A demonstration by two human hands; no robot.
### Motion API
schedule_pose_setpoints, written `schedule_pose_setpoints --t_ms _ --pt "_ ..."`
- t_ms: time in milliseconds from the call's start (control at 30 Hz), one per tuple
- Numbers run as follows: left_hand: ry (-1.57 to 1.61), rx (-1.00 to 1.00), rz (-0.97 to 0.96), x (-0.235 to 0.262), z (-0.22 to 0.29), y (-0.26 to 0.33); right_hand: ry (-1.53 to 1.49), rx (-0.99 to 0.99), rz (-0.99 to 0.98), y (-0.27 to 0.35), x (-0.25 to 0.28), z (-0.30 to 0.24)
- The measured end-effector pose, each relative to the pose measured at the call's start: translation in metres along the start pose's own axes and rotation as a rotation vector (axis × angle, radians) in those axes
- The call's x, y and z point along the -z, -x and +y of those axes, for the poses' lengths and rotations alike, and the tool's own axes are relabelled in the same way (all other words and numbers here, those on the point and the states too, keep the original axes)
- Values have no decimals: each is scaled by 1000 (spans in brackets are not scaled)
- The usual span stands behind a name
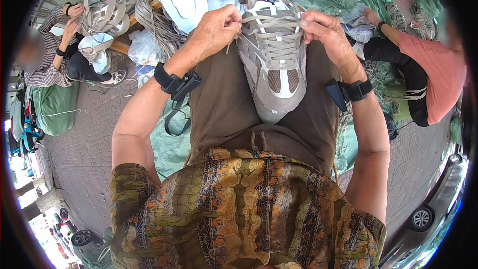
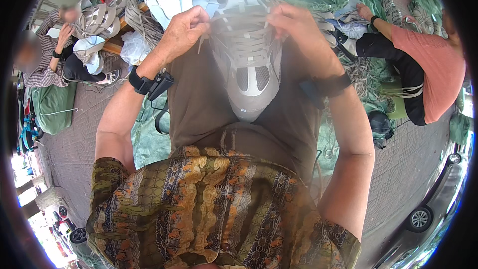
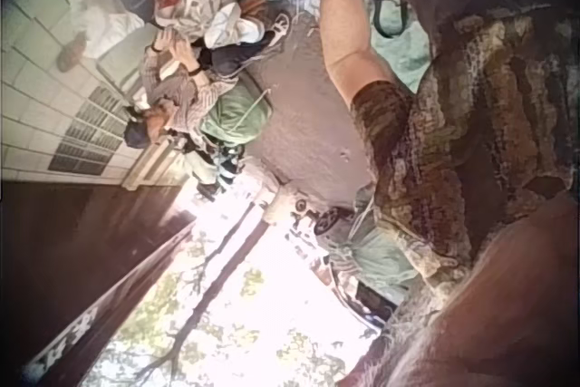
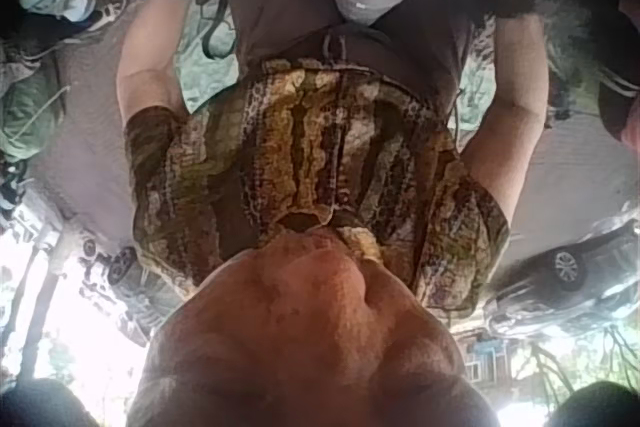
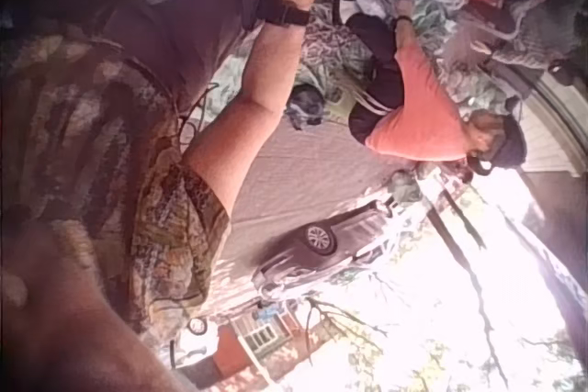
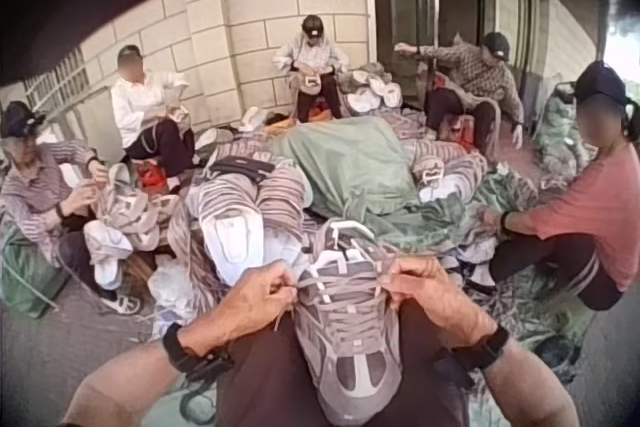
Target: Lace a pair of athletic shoes.
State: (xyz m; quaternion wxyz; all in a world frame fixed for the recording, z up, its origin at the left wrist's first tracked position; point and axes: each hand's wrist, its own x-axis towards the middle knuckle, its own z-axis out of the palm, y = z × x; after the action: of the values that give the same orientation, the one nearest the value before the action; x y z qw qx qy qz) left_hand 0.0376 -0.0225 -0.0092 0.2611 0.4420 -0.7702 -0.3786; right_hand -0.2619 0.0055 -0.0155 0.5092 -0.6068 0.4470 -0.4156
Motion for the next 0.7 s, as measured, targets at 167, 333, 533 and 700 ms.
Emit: schedule_pose_setpoints --t_ms 167,333,533,700 --pt "101 36 -22 2 5 5 -140 -83 26 7 -2 7" --pt "76 22 -23 6 -3 6 70 -120 32 7 -1 5" --pt "-231 -136 -26 19 0 11 105 -58 -46 20 2 -4" --pt "-482 -250 -26 42 11 19 125 -35 -69 12 -3 -4"
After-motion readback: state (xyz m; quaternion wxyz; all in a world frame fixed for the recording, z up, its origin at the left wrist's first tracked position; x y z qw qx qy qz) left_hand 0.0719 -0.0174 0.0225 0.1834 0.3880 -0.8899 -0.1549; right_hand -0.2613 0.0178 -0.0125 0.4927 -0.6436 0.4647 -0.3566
